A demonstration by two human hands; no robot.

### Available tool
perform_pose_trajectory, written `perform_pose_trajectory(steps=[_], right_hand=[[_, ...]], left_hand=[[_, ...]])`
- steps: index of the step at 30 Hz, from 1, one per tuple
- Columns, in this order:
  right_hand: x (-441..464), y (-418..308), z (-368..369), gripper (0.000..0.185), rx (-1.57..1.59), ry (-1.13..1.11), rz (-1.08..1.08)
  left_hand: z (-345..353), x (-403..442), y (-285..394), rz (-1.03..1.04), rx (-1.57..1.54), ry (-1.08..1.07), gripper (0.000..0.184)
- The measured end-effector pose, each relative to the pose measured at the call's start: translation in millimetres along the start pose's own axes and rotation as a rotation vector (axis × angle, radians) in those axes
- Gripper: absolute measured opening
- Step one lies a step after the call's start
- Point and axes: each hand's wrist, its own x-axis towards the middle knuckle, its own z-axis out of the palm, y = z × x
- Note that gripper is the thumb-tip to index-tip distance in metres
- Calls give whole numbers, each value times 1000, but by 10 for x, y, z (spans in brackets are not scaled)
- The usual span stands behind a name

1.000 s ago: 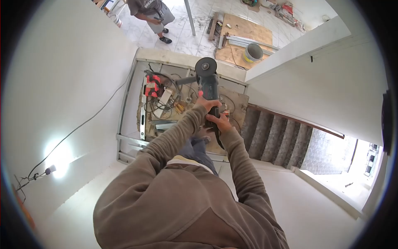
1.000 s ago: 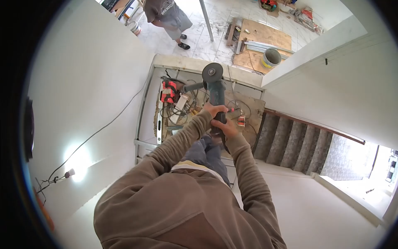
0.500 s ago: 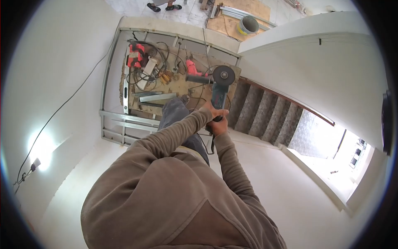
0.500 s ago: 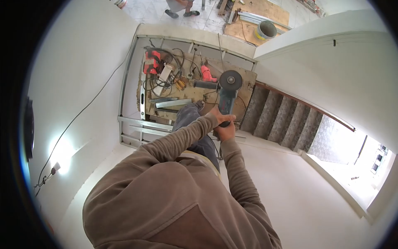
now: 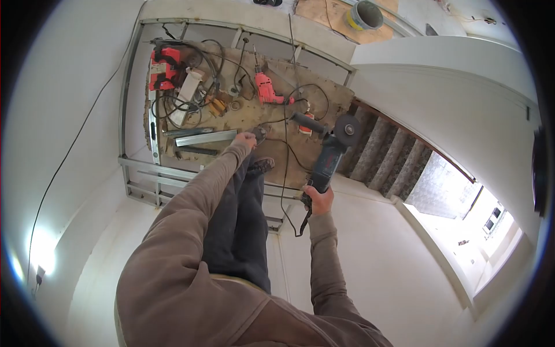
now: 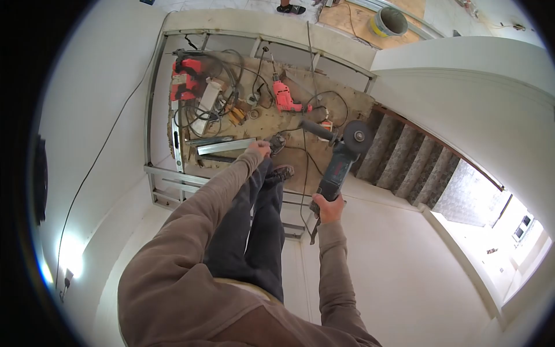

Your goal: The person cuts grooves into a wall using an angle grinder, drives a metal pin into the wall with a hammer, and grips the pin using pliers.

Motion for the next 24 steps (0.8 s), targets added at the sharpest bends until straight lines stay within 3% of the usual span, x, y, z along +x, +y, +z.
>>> perform_pose_trajectory(steps=[1,3,7,9,12,15,18,21,24], right_hand=[[121,26,31,31,28,7,1],[336,113,57,31,72,-13,25],[465,293,125,34,169,16,47],[508,495,35,34,148,4,62],[553,710,-11,36,164,21,73],[612,862,-51,40,166,27,107],[639,884,-65,42,143,41,119],[709,774,-129,43,60,36,123],[719,660,-399,40,-128,26,41]], left_hand=[[23,342,5,36,-2,28,16],[143,1169,62,-79,-92,65,20],[413,2012,594,413,530,477,28],[472,2539,781,348,438,533,55],[627,2521,1323,176,559,656,82],[804,2335,1558,-31,655,615,94],[835,2395,1537,-88,614,596,97],[790,2477,1404,-14,494,668,108],[541,2247,1309,91,386,629,106]])
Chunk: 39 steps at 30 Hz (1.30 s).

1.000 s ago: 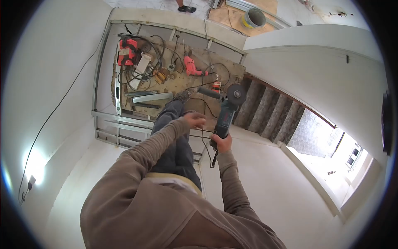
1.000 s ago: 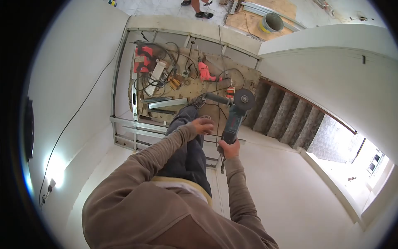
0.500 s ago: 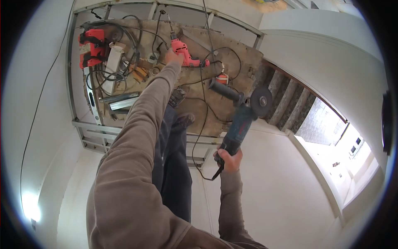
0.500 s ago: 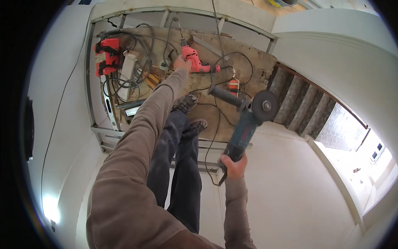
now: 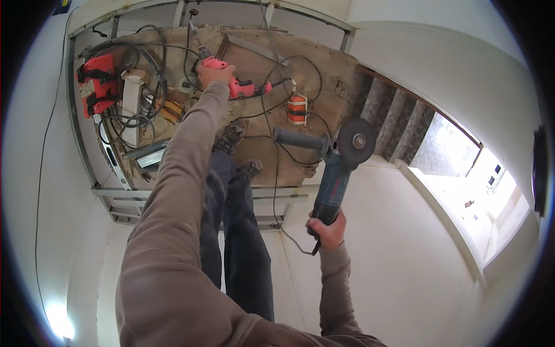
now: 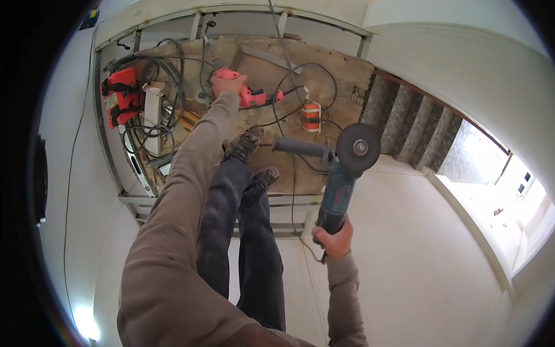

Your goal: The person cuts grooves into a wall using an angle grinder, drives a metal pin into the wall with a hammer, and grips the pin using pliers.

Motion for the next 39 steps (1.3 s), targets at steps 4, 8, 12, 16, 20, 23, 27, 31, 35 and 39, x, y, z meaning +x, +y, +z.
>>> perform_pose_trajectory(steps=[4,8,12,16,20,23,27,31,35,39], right_hand=[[53,-452,-347,40,-68,10,-24],[179,-968,-454,40,-39,24,-72],[437,-1480,-421,38,-87,32,-130],[680,-1822,-289,32,-85,-50,-151],[1133,-2089,232,27,123,-103,-151],[1594,-2247,824,26,297,-75,-116],[2289,-2591,1438,25,389,-45,-193],[2373,-2977,1833,23,281,9,-248],[2298,-3306,2157,25,225,-43,-308],[2305,-3637,2477,29,160,-80,-337]], left_hand=[[-547,-335,-282,96,-149,196,102],[-1480,-1086,-97,77,-165,319,103],[-2023,-1200,-483,266,-70,416,99],[-2623,-1360,-535,276,36,506,93],[-2780,-1649,-584,97,-392,510,92],[-2529,-2012,-770,23,-400,488,92],[-2080,-1987,-1092,16,-443,291,96],[-2204,-1930,-852,44,-453,311,97],[-2354,-1765,-871,85,-524,318,95],[-2444,-1765,-831,72,-629,276,94]])
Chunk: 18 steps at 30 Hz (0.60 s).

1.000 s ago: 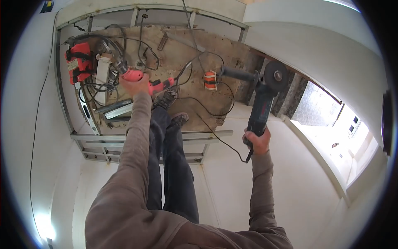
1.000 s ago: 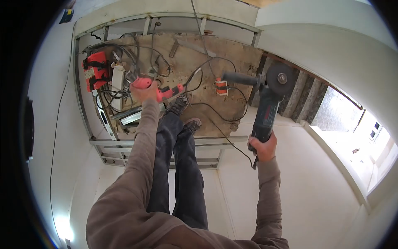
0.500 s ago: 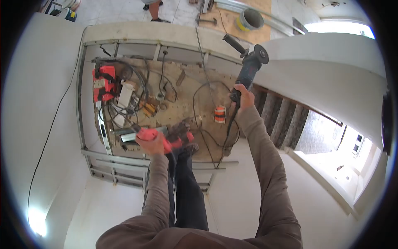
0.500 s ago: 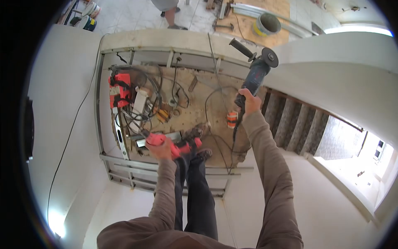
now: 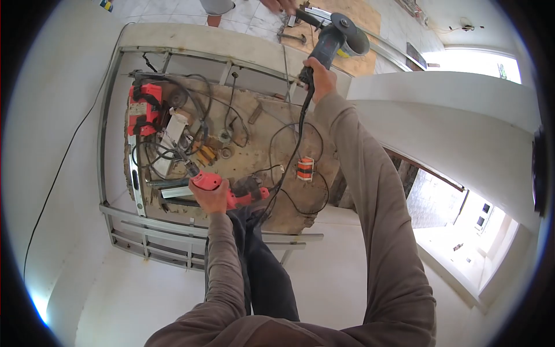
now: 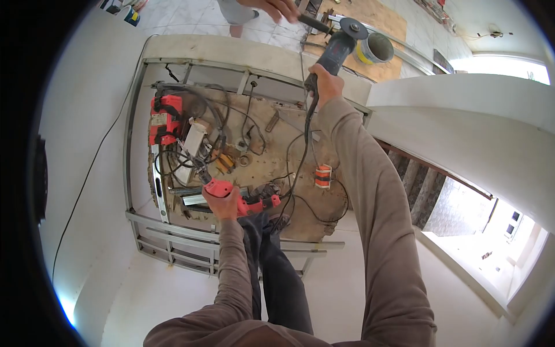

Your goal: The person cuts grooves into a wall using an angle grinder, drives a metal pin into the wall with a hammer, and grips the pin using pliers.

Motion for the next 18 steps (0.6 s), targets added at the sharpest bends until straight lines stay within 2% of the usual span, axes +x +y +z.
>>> perform_pose_trajectory(steps=[7,10,16,18], right_hand=[[6,-140,456,34,-63,-62,-148],[-30,-28,536,34,-101,-74,-292],[39,153,643,36,24,-53,-168],[101,130,665,40,36,-35,-284]], left_hand=[[-41,-13,4,-59,62,37,97],[-37,7,-194,-31,51,4,94],[9,-40,-223,-92,0,-26,100],[44,36,-471,-48,18,-22,99]])
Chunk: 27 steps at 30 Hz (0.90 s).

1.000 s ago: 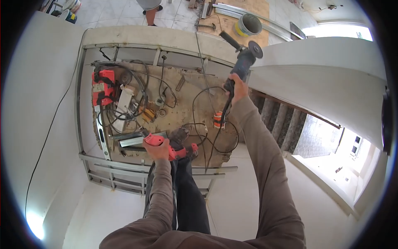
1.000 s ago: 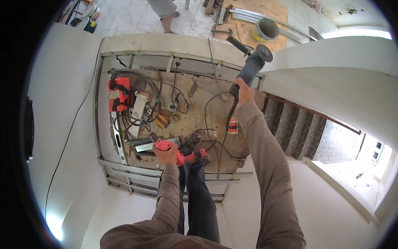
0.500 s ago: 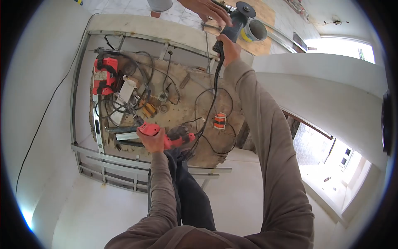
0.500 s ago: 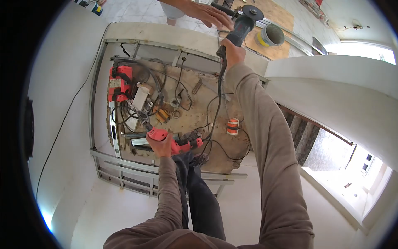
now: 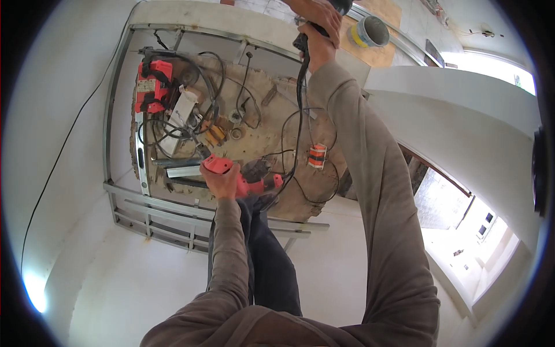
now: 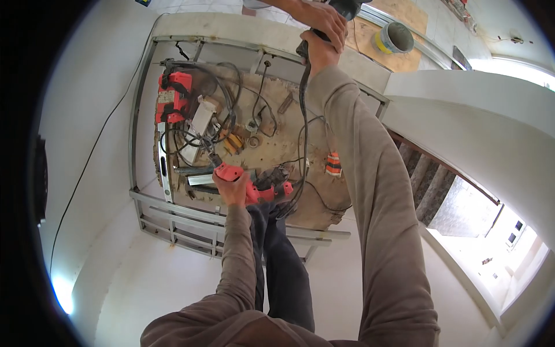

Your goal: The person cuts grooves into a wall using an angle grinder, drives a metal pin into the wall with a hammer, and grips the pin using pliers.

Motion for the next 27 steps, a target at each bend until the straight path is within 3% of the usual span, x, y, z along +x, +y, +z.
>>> perform_pose_trajectory(steps=[1,4,7,10,12,14,17,20,22,25,27], right_hand=[[14,-4,19,42,-1,6,-51],[87,-367,-80,20,-84,-258,96],[-188,-797,-70,28,-115,-274,179],[-545,-832,-338,32,-408,-372,-78],[-649,-439,-698,30,-718,-294,-289],[-824,159,-1168,49,-868,-213,-496],[-1400,867,-1787,46,-932,-58,-272],[-2111,1867,-2430,42,-861,-100,60],[-2738,2359,-2607,40,-997,-89,239],[-3734,3072,-2759,37,-925,-193,423],[-4352,3271,-2694,36,-837,-197,521]], left_hand=[[1,0,-25,11,30,8,98],[-12,-27,64,26,172,42,96],[60,-101,233,19,-80,71,94],[55,-78,283,134,115,167,93],[38,-80,411,123,19,233,95],[-27,-96,576,132,71,342,99],[-237,47,820,244,-52,496,99],[-384,137,1144,408,125,497,98],[-392,308,1097,530,204,294,96],[-161,640,816,686,482,53,93],[308,588,672,387,242,-100,94]])
